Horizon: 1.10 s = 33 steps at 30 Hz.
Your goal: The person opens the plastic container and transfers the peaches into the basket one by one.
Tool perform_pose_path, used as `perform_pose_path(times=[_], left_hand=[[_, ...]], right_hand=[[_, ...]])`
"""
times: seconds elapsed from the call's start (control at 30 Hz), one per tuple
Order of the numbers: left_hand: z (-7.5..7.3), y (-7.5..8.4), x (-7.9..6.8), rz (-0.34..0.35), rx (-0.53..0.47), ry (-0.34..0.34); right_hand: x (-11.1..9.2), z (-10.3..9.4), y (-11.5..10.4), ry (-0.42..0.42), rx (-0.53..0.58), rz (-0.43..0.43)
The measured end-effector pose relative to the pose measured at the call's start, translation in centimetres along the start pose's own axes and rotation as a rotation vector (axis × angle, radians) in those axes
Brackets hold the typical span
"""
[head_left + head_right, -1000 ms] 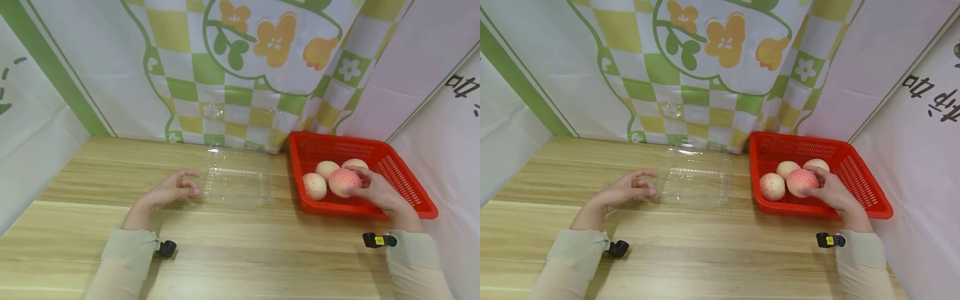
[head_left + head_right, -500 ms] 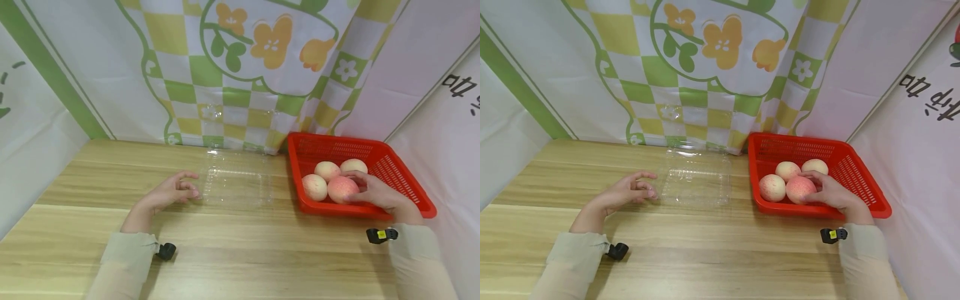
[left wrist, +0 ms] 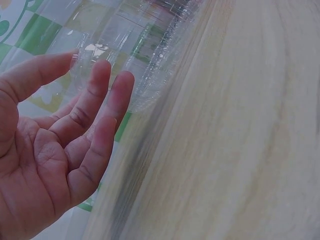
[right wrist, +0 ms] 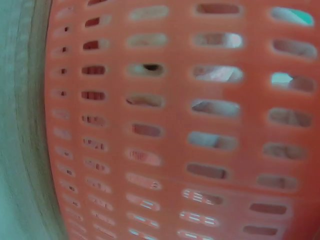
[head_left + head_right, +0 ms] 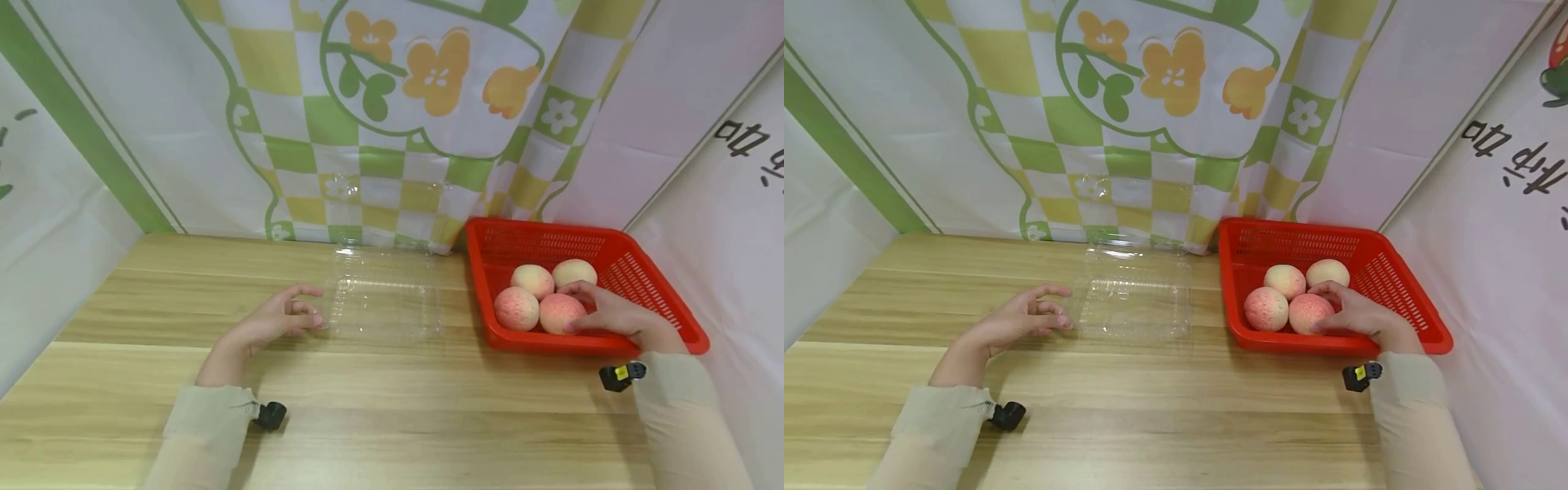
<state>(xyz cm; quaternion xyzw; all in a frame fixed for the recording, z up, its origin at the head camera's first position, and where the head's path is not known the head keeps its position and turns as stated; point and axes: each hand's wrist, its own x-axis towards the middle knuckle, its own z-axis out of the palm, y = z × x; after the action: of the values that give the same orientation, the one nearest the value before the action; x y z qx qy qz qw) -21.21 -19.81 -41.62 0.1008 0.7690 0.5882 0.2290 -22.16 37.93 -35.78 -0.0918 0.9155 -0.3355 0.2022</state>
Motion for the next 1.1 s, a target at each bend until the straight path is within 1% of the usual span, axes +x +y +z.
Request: perform_pose_path(times=[0.2, 0.3, 0.4, 0.47, 0.57, 0.67, 0.8, 0.87, 0.93, 1.0, 1.1], left_hand=[[0.0, -0.1, 0.3, 0.001, -0.001, 0.000], [-0.1, -0.1, 0.4, -0.002, -0.001, 0.001], [-0.2, 0.0, 0.4, 0.009, -0.002, -0.010], [-0.3, 0.0, 0.4, 0.015, -0.001, -0.017], [-0.4, 0.1, 0.4, 0.013, 0.005, -0.018], [-0.6, 0.0, 0.5, 0.008, 0.016, -0.013], [-0.7, -0.1, 0.5, 0.004, 0.027, -0.006], [-0.8, -0.1, 0.4, 0.001, 0.037, 0.003], [-0.8, 0.0, 0.3, 0.000, 0.055, 0.029], [-0.9, 0.1, 0.2, 0.016, 0.097, 0.082], [-1.3, 0.4, -0.2, 0.060, 0.198, 0.204]], right_hand=[[0.3, 0.0, 0.2, -0.037, -0.032, 0.049], [0.5, 0.1, 0.2, -0.040, -0.037, 0.062], [0.8, 0.3, 0.1, -0.034, -0.030, 0.072], [0.8, 0.4, 0.0, -0.027, -0.047, 0.071], [0.8, 0.6, -0.4, 0.000, -0.097, 0.057], [0.8, 0.6, -1.0, 0.041, -0.131, 0.006], [0.8, 0.6, -2.0, 0.090, -0.112, -0.028], [0.7, 0.6, -2.7, 0.123, -0.101, -0.027], [0.5, 0.6, -3.6, 0.170, -0.096, -0.026], [0.4, 0.5, -4.7, 0.227, -0.106, -0.040], [0.3, 0.4, -6.4, 0.307, -0.124, -0.068]])
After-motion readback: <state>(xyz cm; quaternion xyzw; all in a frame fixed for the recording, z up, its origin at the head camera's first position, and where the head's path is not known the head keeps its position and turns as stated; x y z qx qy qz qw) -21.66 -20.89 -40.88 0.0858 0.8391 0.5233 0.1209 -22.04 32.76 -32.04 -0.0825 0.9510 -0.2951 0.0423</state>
